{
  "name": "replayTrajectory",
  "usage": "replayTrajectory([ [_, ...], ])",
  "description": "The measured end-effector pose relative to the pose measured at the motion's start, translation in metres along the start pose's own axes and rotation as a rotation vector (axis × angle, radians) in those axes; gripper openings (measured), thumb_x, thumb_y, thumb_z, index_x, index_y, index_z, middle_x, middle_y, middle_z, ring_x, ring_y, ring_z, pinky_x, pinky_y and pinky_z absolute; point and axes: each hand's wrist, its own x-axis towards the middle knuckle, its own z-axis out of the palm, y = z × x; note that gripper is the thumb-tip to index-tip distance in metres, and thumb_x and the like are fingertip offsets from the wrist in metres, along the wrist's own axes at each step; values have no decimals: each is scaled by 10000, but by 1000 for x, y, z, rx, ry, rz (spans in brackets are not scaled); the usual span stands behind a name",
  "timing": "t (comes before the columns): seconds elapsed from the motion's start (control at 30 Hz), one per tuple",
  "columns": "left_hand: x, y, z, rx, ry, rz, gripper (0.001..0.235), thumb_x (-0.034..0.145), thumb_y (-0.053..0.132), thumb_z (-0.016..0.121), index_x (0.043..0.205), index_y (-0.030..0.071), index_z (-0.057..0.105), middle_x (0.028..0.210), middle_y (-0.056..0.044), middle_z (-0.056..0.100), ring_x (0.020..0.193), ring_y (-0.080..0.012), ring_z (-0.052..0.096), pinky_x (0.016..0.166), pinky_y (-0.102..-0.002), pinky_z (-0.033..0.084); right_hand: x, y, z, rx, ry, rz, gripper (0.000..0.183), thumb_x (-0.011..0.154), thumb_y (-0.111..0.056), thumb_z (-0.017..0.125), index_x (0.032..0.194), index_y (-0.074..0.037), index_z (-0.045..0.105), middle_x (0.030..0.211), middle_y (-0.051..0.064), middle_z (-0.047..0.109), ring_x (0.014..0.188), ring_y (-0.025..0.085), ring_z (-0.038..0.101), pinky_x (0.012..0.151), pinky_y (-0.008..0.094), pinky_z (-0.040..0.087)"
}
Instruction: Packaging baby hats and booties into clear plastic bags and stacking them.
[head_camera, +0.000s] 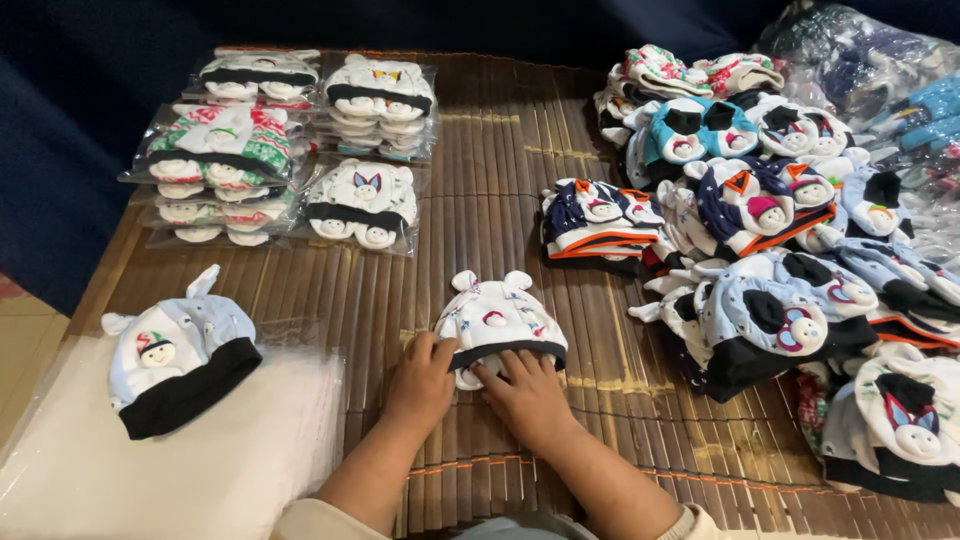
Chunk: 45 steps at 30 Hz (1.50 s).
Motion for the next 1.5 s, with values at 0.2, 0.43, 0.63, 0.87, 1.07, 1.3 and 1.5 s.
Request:
replayTrajectory([
  [0.2,-3,-6,2,-34,38,-2,407,739,8,670,1124,121,603,1100,-105,565,902,-370,607,771,-484,515,4,-8,1,34,101,-23,422,862,-226,670,1276,-151,686,1120,107,591,943,306,542,847,447,405],
  [0.43,-2,-7,3,-33,40,9,410,715,80,717,1116,107,632,1087,-116,558,970,-359,566,851,-459,491,4,-6,-5,64,130,-103,381,872,-221,672,1244,-148,714,1197,109,638,1010,290,582,931,446,408],
  [0.63,-1,-9,11,62,45,79,309,753,57,671,1052,123,632,1002,-99,549,907,-345,553,788,-473,495,2,1,-23,101,71,-99,447,868,-190,684,1303,-97,639,1204,87,642,1038,274,591,905,410,429],
  [0.87,1,-2,5,168,23,149,285,795,67,628,1074,123,623,1026,-91,559,895,-315,549,754,-442,514,-10,26,-34,-110,33,-106,461,850,-239,679,1250,-24,600,1284,139,617,1134,311,577,986,424,438],
  [1.07,1,3,-1,201,24,130,320,796,108,625,1112,155,635,1055,-72,557,906,-295,545,700,-420,523,-16,36,-30,-147,50,-133,347,860,-173,635,1185,-51,645,1226,104,659,1101,288,622,998,424,466],
  [1.3,4,2,-2,207,68,213,406,768,100,634,1172,131,625,1061,-83,564,912,-298,543,839,-437,476,-22,35,-32,-87,54,-127,361,826,-226,702,1165,-104,675,1228,96,632,1115,303,592,991,455,453],
  [1.5,6,9,-16,249,57,237,283,815,138,648,1096,163,655,999,-73,522,872,-287,520,913,-447,471,-23,34,-42,-5,90,-120,417,866,-280,748,1215,-74,654,1266,106,645,1090,274,643,871,391,486],
])
